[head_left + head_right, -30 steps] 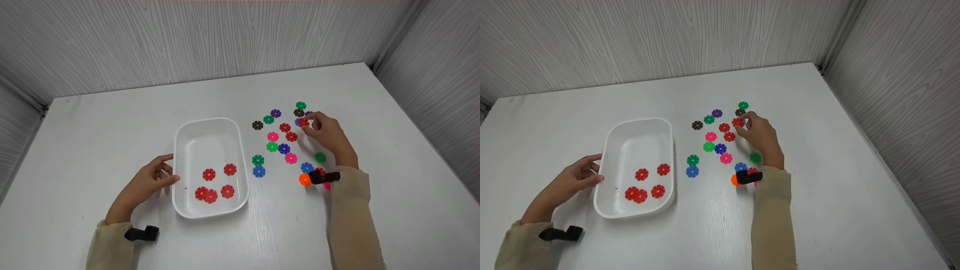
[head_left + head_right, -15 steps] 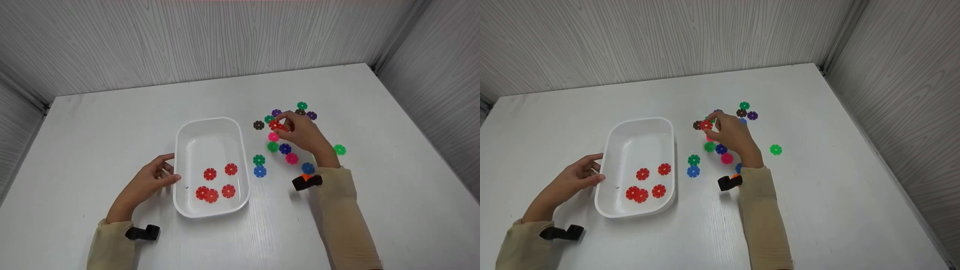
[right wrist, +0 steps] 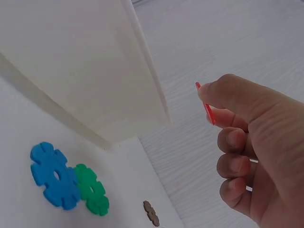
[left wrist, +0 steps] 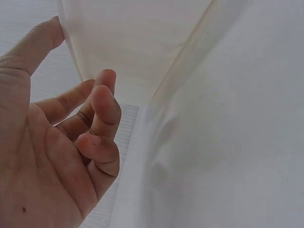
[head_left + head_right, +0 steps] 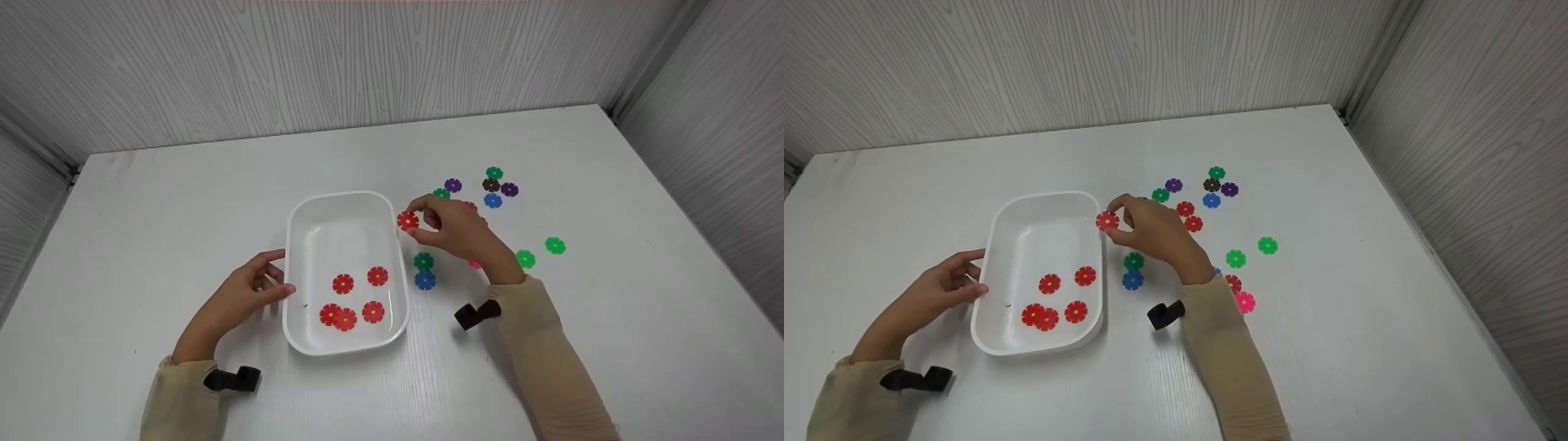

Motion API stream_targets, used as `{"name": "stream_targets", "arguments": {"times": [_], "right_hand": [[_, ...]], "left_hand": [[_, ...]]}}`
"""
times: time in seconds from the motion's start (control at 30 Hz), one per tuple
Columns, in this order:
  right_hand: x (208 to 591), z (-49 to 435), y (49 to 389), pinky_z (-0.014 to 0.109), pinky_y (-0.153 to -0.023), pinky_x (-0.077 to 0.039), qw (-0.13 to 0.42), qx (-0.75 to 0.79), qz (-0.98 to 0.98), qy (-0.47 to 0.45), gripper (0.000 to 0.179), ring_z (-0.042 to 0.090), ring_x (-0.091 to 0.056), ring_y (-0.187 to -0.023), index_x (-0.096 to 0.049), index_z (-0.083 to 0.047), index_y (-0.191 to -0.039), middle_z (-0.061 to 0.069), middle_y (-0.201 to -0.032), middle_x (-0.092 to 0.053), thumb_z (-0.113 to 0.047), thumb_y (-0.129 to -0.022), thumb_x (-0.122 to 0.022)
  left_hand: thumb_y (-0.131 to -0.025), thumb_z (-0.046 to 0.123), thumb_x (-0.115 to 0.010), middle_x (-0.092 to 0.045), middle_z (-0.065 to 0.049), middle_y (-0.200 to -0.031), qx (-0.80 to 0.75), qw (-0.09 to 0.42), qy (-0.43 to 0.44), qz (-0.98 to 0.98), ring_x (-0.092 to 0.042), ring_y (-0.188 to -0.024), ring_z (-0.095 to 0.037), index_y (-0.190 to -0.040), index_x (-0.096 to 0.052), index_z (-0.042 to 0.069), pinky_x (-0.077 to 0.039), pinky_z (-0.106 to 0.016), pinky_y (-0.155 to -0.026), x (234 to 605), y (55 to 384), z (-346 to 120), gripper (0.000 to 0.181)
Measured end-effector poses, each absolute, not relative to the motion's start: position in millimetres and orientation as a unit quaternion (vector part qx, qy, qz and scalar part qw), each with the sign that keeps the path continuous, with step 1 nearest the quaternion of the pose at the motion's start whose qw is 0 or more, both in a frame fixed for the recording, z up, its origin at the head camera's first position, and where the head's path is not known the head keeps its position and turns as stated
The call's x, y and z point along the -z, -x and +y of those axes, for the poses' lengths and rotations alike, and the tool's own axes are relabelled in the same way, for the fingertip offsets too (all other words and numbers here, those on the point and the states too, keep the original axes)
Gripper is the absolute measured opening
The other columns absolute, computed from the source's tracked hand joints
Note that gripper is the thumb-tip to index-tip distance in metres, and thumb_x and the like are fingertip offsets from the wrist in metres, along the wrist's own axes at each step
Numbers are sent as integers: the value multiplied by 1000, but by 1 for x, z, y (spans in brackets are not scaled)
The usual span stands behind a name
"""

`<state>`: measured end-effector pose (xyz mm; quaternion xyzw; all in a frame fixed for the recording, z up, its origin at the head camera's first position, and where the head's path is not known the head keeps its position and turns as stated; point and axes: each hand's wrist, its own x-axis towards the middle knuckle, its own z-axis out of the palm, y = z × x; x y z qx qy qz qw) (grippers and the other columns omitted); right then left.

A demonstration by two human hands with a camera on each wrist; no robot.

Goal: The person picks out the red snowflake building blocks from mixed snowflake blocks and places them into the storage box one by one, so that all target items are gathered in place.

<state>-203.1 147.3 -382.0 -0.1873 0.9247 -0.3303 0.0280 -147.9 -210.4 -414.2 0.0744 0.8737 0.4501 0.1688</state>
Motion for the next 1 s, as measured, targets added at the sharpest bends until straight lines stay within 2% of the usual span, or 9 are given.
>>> {"name": "stream_targets", "arguments": {"times": [0.3, 0.47, 0.7, 1.0], "right_hand": [[375, 125, 190, 21, -59, -42, 26, 322, 915, 243, 38, 15, -46, -69, -62, -11, -120, 8, -77, -54, -28, -88, -71], [377, 113, 184, 19, -58, -43, 45, 332, 904, 266, 37, 13, -47, -68, -63, -12, -119, 5, -78, -56, -27, -86, -72], [379, 97, 175, 18, -56, -43, 91, 306, 906, 277, 39, 13, -48, -67, -62, -16, -119, 10, -84, -60, -28, -84, -74], [382, 91, 172, 19, -60, -47, 96, 276, 907, 305, 40, 13, -52, -70, -63, -16, -117, 3, -84, -60, -28, -81, -76]], "left_hand": [[-88, 32, -70, -56, -9, -105, -452, 168, -76, 873, -50, -74, -12, -144, -41, 11, -43, -25, -58, 415, 148, -210, 67], [-88, 32, -70, -56, -10, -104, -453, 164, -78, 873, -51, -74, -13, -144, -41, 11, -43, -25, -58, 414, 147, -210, 66], [-88, 33, -70, -57, -10, -104, -455, 165, -80, 871, -51, -75, -13, -143, -42, 11, -43, -25, -58, 413, 147, -211, 66], [-88, 32, -70, -57, -10, -105, -456, 165, -78, 871, -51, -76, -12, -144, -41, 12, -44, -26, -57, 414, 147, -210, 66]]}}
